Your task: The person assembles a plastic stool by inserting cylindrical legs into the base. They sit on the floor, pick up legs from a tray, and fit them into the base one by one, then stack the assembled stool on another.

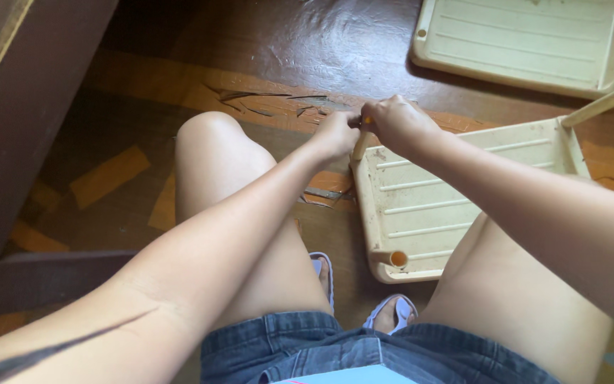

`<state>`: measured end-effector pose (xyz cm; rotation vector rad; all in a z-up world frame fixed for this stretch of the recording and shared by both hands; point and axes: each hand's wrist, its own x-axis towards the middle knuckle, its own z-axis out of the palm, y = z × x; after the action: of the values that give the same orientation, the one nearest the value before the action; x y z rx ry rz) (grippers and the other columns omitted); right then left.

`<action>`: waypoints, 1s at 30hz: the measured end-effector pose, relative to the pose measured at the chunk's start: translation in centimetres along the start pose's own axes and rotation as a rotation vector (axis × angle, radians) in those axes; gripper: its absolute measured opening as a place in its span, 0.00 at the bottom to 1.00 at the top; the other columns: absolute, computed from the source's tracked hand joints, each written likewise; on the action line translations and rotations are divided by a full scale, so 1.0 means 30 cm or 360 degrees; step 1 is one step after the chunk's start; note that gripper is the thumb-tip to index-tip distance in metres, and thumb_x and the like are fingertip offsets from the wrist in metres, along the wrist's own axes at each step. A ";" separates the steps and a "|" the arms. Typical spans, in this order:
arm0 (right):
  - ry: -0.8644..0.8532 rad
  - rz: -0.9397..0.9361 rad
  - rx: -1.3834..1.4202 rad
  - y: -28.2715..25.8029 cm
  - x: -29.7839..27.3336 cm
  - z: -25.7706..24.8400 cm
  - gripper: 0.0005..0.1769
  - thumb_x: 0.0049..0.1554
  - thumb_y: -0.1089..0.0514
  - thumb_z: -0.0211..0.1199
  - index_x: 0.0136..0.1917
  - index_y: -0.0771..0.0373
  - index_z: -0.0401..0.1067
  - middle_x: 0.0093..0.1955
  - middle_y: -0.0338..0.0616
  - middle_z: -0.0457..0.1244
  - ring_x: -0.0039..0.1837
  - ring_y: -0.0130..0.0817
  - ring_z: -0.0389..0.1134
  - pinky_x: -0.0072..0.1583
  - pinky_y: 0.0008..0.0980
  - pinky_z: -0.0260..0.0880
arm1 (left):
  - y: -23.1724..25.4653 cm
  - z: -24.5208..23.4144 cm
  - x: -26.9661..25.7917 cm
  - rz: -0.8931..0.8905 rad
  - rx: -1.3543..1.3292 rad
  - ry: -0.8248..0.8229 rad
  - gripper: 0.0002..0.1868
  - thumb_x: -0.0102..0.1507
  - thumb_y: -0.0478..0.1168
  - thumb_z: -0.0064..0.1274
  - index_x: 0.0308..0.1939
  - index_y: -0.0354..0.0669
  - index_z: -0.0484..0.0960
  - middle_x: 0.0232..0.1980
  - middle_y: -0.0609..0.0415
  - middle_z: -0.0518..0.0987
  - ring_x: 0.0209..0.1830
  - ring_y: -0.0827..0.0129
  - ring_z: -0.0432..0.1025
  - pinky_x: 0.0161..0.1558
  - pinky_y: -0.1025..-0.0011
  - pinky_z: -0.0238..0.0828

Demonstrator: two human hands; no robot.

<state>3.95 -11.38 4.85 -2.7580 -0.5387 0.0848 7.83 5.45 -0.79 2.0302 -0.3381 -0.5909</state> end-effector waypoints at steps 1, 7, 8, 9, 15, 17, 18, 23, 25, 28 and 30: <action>0.0055 -0.0010 0.0097 -0.002 -0.007 0.007 0.10 0.62 0.54 0.63 0.50 0.63 0.76 0.42 0.57 0.70 0.46 0.56 0.73 0.49 0.50 0.74 | -0.002 0.005 -0.009 0.0062 0.0007 0.0021 0.16 0.60 0.30 0.46 0.49 0.37 0.84 0.45 0.48 0.87 0.44 0.66 0.80 0.51 0.68 0.74; 0.0115 0.0344 0.0497 0.025 -0.076 0.060 0.22 0.58 0.52 0.64 0.62 0.65 0.72 0.49 0.60 0.69 0.52 0.57 0.72 0.55 0.50 0.71 | -0.017 0.047 -0.010 0.0169 0.0215 0.0210 0.18 0.66 0.40 0.51 0.59 0.40 0.78 0.49 0.44 0.84 0.49 0.58 0.79 0.53 0.65 0.74; -0.0008 0.0512 0.0475 0.032 -0.094 0.072 0.20 0.59 0.51 0.64 0.60 0.65 0.73 0.50 0.59 0.70 0.54 0.57 0.71 0.57 0.50 0.71 | -0.012 0.047 0.002 0.0162 0.0234 0.0232 0.17 0.67 0.41 0.51 0.58 0.40 0.79 0.50 0.44 0.84 0.50 0.58 0.79 0.54 0.65 0.73; -0.0132 0.0680 0.0452 0.035 -0.111 0.089 0.18 0.60 0.49 0.63 0.57 0.64 0.75 0.52 0.59 0.70 0.55 0.57 0.71 0.59 0.49 0.71 | -0.003 0.045 0.015 0.0156 0.0253 0.0254 0.16 0.68 0.43 0.50 0.57 0.40 0.80 0.52 0.44 0.84 0.51 0.58 0.79 0.55 0.64 0.73; -0.0300 0.0891 0.0678 -0.074 -0.277 0.235 0.22 0.63 0.46 0.54 0.65 0.58 0.74 0.57 0.60 0.68 0.60 0.57 0.70 0.64 0.49 0.68 | 0.105 0.060 0.058 -0.0071 0.0743 -0.0040 0.21 0.70 0.51 0.46 0.59 0.39 0.75 0.56 0.43 0.79 0.47 0.51 0.80 0.41 0.58 0.80; -0.0330 0.0964 0.0667 -0.153 -0.315 0.276 0.23 0.64 0.46 0.52 0.66 0.57 0.72 0.59 0.61 0.67 0.62 0.58 0.68 0.66 0.49 0.66 | 0.138 0.064 0.057 -0.0358 0.0624 -0.0234 0.22 0.71 0.53 0.40 0.63 0.44 0.68 0.54 0.45 0.77 0.42 0.52 0.80 0.32 0.57 0.83; -0.0357 0.0986 0.0673 -0.185 -0.335 0.290 0.24 0.64 0.45 0.51 0.67 0.57 0.71 0.60 0.61 0.67 0.63 0.58 0.67 0.67 0.49 0.65 | 0.145 0.067 0.055 -0.0448 0.0509 -0.0277 0.22 0.71 0.53 0.38 0.65 0.48 0.64 0.51 0.45 0.78 0.41 0.55 0.79 0.29 0.58 0.82; -0.0314 0.1003 0.0733 -0.257 -0.380 0.293 0.24 0.62 0.47 0.52 0.65 0.61 0.71 0.61 0.60 0.67 0.65 0.56 0.67 0.67 0.48 0.65 | 0.115 0.062 0.082 -0.0816 -0.0103 -0.0387 0.18 0.73 0.55 0.37 0.64 0.60 0.64 0.43 0.51 0.72 0.32 0.65 0.66 0.29 0.60 0.80; -0.0314 0.1016 0.0741 -0.239 -0.369 0.267 0.25 0.62 0.46 0.52 0.65 0.61 0.71 0.62 0.60 0.66 0.65 0.56 0.66 0.67 0.48 0.65 | 0.097 0.089 0.098 -0.0870 -0.0129 -0.0336 0.17 0.72 0.56 0.39 0.62 0.60 0.66 0.43 0.51 0.71 0.31 0.65 0.66 0.29 0.59 0.78; -0.0278 0.1044 0.0743 -0.191 -0.343 0.209 0.25 0.62 0.45 0.52 0.66 0.60 0.71 0.62 0.60 0.67 0.65 0.56 0.67 0.68 0.48 0.65 | 0.082 0.107 0.110 -0.0744 -0.0022 -0.0256 0.18 0.73 0.55 0.38 0.63 0.55 0.68 0.45 0.47 0.74 0.30 0.60 0.68 0.25 0.56 0.72; -0.0259 0.1095 0.0745 -0.159 -0.334 0.177 0.25 0.61 0.45 0.52 0.67 0.58 0.71 0.62 0.59 0.66 0.64 0.55 0.67 0.67 0.48 0.65 | 0.078 0.093 0.112 -0.0780 -0.0041 -0.0286 0.20 0.72 0.54 0.39 0.67 0.61 0.61 0.45 0.47 0.75 0.31 0.61 0.69 0.27 0.56 0.76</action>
<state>-7.66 -9.33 1.36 -2.3512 0.3752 0.5225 9.18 0.67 -0.85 2.0457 0.0714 -1.0759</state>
